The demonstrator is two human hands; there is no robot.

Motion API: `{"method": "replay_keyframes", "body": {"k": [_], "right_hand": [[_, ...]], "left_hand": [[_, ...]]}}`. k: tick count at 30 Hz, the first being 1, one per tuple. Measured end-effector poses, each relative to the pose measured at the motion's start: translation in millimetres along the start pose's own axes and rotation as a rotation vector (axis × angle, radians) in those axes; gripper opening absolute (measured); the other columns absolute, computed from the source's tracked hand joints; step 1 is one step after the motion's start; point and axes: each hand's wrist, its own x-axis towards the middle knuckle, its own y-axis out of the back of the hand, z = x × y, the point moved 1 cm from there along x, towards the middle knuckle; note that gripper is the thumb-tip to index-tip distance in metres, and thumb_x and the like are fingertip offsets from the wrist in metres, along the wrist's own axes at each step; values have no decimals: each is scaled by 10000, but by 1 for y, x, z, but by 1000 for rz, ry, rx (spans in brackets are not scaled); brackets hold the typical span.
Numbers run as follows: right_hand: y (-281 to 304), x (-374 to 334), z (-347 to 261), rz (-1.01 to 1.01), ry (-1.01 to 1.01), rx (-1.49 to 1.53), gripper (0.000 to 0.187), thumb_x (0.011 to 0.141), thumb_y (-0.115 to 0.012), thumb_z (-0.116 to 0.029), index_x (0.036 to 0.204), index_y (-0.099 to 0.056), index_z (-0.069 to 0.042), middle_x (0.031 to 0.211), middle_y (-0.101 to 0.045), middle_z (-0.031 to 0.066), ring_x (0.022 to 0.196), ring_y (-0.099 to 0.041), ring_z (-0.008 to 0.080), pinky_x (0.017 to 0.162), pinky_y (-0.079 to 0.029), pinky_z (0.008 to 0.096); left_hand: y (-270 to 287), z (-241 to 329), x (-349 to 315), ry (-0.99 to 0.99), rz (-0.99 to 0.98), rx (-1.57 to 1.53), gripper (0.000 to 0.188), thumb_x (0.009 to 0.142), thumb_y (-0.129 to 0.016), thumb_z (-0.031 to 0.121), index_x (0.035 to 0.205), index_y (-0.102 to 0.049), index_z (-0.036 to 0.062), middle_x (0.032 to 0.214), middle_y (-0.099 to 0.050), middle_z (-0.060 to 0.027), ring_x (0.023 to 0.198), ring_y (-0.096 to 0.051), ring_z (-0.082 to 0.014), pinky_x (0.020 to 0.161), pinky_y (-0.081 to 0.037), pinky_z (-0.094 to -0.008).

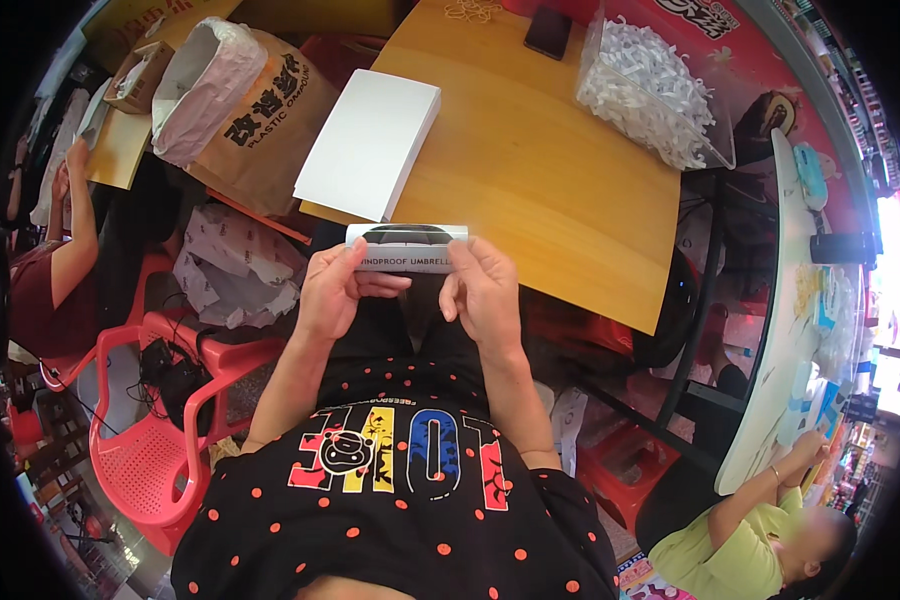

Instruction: Folding small instruction sheets and inserting them into product sleeves or packaging.

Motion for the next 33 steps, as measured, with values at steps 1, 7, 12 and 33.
{"method": "replay_keyframes", "body": {"k": [1, 7, 12, 33], "right_hand": [[4, 0, 0, -15, -24, -14, 173, 946, -526, -130, 941, -583, 34, 692, -590, 54, 366, -417, 63, 322, -310, 190], [17, 2, -3, -19, -10, -471, 177, 882, -611, -95, 745, -618, 17, 620, -505, -5, 400, -384, 38, 370, -261, 198], [15, 1, 1, -106, 240, -718, 123, 837, -646, -46, 741, -637, 31, 656, -518, 9, 580, -476, 88, 554, -352, 224], [-45, 34, 2, -139, 849, -1352, 335, 751, -722, -123, 1056, -642, -11, 1138, -608, 123, 877, -573, 260, 761, -465, 312]], "left_hand": [[4, 4, 0, 53, -42, -77, 288, 957, -512, 184, 1055, -608, -69, 942, -674, -165, 779, -697, -240, 650, -565, -263], [29, 9, -6, 8, 179, 191, 126, 847, -671, 104, 839, -662, -21, 734, -635, -42, 564, -616, -90, 430, -411, -178], [39, 28, -20, -174, 129, 460, 157, 783, -724, 60, 670, -653, -22, 644, -519, -4, 500, -461, -49, 447, -314, -199], [164, 223, 49, -767, 853, 1137, 575, 796, -716, 208, 1261, -508, -60, 1188, -601, -213, 1042, -617, -207, 870, -474, -299]]}}
